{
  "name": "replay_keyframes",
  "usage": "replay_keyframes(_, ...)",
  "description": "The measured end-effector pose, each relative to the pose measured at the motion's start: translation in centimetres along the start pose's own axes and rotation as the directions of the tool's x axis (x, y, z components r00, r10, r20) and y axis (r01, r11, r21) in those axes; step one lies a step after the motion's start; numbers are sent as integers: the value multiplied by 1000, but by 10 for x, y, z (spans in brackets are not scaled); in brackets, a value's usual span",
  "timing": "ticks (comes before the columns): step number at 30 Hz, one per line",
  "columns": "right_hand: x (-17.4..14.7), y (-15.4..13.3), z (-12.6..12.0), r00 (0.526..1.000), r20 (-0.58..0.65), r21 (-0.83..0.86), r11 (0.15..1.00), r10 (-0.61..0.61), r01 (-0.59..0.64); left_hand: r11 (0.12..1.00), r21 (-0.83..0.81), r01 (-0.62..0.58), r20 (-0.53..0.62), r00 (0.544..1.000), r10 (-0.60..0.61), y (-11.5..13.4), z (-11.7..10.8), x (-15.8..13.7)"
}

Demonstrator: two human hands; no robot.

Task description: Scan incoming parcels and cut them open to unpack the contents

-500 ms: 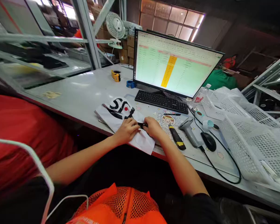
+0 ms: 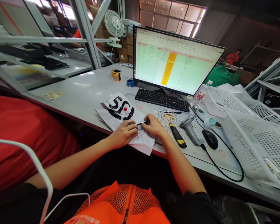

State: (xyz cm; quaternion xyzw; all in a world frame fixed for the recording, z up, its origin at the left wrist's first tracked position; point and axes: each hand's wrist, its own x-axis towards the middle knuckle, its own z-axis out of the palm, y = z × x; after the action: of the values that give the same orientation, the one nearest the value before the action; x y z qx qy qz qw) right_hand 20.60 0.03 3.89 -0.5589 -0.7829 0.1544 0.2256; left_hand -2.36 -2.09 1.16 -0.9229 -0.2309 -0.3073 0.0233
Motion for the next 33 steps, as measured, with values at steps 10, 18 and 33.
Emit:
replay_keyframes(10,31,-45,10,998,-30,-572,820,-48,22,967,178,-185,-54,979,197,25,-2,34)
replay_keyframes(18,75,-17,-3,995,-10,-592,802,95,-83,978,175,118,66,989,-131,66,-27,7)
replay_keyframes(33,78,-10,-12,988,117,-230,970,102,-73,940,-181,291,59,957,-285,20,-55,-22)
